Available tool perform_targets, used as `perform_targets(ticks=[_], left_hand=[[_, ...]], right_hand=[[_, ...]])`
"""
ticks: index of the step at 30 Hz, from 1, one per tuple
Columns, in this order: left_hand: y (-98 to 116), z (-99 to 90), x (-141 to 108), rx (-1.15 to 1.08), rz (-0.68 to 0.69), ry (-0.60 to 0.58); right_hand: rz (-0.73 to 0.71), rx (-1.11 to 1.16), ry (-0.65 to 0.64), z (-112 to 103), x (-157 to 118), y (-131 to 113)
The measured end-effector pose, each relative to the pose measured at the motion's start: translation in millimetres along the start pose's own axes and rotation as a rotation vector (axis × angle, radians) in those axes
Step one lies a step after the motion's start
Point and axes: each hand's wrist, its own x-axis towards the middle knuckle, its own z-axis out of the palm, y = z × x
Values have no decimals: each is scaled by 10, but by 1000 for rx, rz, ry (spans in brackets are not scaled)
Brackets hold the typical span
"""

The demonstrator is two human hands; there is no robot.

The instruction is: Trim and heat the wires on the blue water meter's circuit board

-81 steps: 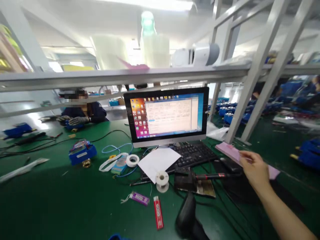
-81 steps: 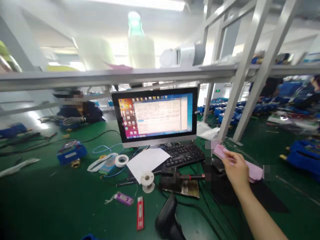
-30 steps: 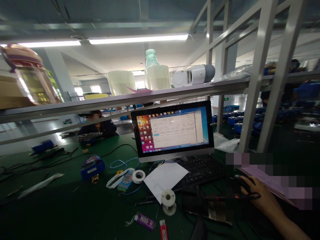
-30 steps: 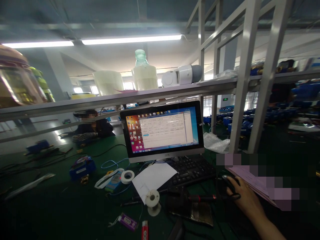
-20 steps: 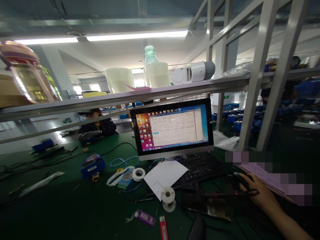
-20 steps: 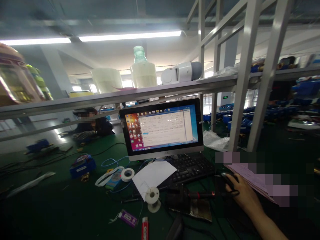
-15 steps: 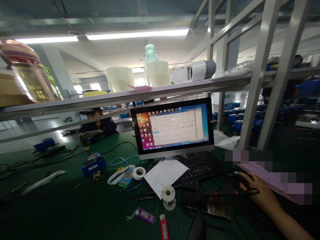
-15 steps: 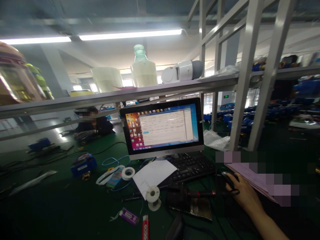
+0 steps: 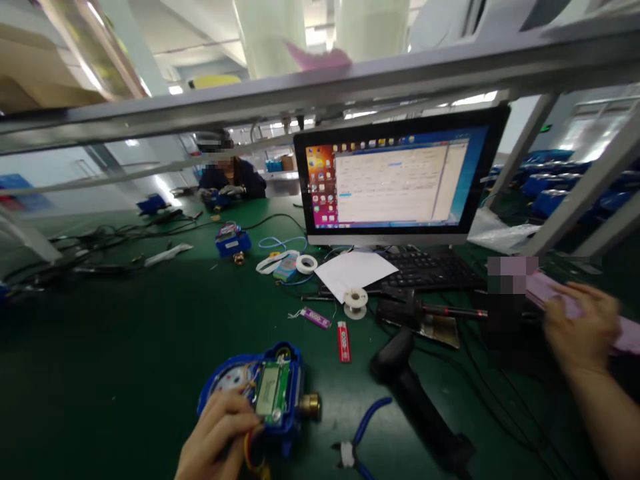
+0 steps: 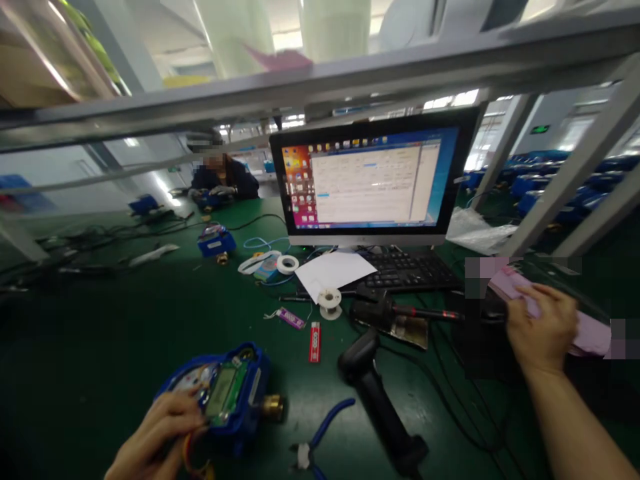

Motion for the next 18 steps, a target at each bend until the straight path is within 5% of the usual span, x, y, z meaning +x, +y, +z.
perform_targets(ticks=[3, 6, 7, 12, 15, 18], left_hand=[[-24, -24, 11, 27, 59, -51], [-30, -8, 35, 43, 27, -29], [-29, 5, 45, 44, 20, -22], [-22, 48, 72, 32, -12, -17], [-12, 36, 48, 24, -15, -16], [-3, 15, -6, 16, -21, -19]], right_hand=[[-135, 220, 106, -460, -125, -739], [-498, 173, -388, -682, -560, -1383], [-539, 80, -449, -683, -744, -1514], [-551, -134, -753, -307, -1338, -1617], [-456, -35, -826, -135, -1268, -1570], [-523, 299, -800, -247, -1080, -1654]])
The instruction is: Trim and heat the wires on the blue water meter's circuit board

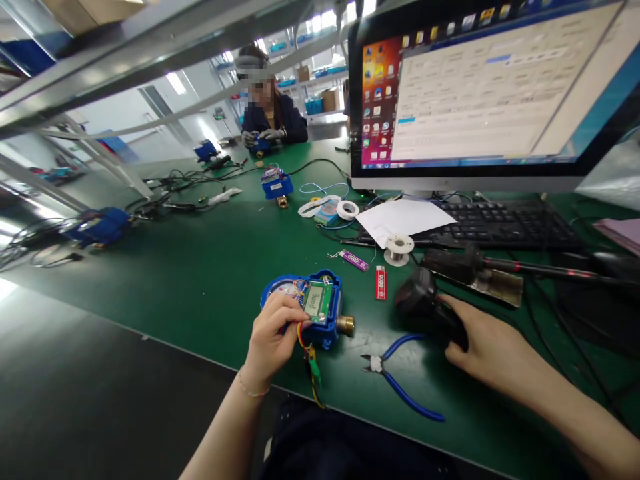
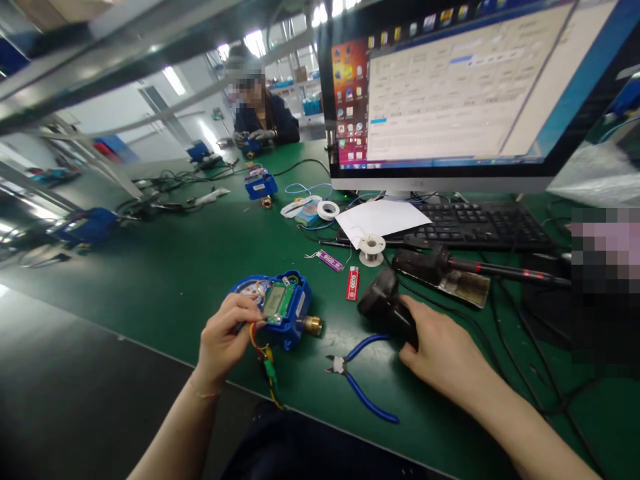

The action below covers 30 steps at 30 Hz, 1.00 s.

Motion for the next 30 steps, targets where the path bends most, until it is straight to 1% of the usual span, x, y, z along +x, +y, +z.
perform_targets(ticks=[1, 2, 4, 6, 9, 13, 17, 22, 25, 27, 30], left_hand=[[-1, -5, -21, -5, -1, -3], [-3, -9, -41, -9, 0, -3], [-10, -15, -76, -16, 6, 1], [-14, -21, -101, -14, 14, 7], [-9, -35, -124, -9, 14, 0], [-2, -52, -143, -17, 13, -6], [-17, -52, -155, -24, 17, -2], [-33, -44, -158, -11, 22, 12], [-33, -42, -160, -16, 33, 15], [-32, -40, -166, -16, 43, 15], [-23, -33, -175, -2, 54, 21]], right_hand=[[-72, 99, 20, -93, 12, -69], [-126, 199, 8, -182, 19, -152], [-177, 378, -76, -318, 33, -326], [-219, 506, -177, -371, 64, -461], [-280, 617, -266, -321, 138, -539], [-308, 694, -307, -214, 202, -503], [-326, 732, -348, -183, 196, -475], [-339, 748, -347, -229, 165, -524], [-341, 721, -381, -293, 159, -531], [-242, 590, -367, -297, 150, -476], [24, 228, -262, -165, 101, -297]])
